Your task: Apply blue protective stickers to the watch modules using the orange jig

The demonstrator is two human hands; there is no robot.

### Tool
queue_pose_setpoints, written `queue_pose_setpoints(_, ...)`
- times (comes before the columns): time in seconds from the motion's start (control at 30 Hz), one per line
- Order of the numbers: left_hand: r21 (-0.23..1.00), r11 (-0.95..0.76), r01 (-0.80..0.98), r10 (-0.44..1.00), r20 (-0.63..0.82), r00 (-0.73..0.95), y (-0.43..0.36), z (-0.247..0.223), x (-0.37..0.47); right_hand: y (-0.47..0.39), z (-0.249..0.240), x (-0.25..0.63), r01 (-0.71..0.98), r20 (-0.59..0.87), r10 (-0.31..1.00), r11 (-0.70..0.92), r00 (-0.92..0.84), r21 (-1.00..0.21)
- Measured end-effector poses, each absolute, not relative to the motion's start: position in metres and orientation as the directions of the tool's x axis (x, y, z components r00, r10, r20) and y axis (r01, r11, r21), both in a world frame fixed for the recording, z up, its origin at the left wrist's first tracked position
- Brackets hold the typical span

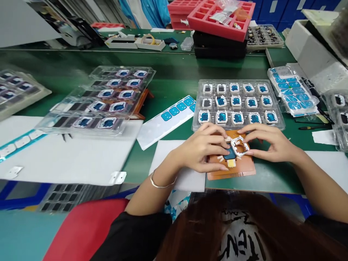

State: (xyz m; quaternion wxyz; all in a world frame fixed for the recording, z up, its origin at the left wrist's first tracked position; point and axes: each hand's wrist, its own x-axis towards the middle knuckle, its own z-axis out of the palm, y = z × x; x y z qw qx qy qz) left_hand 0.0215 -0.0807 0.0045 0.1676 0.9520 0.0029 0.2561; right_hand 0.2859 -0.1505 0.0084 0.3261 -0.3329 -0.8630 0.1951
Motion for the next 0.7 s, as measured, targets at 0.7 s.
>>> queue_pose_setpoints(0.7,0.108,-0.969,0.223,0.242,0.611,0.754,-0.088,0.008,0.020,-0.164,0.003,0.252,0.589,0.550,0.642,0.749,-0.534,-0.303)
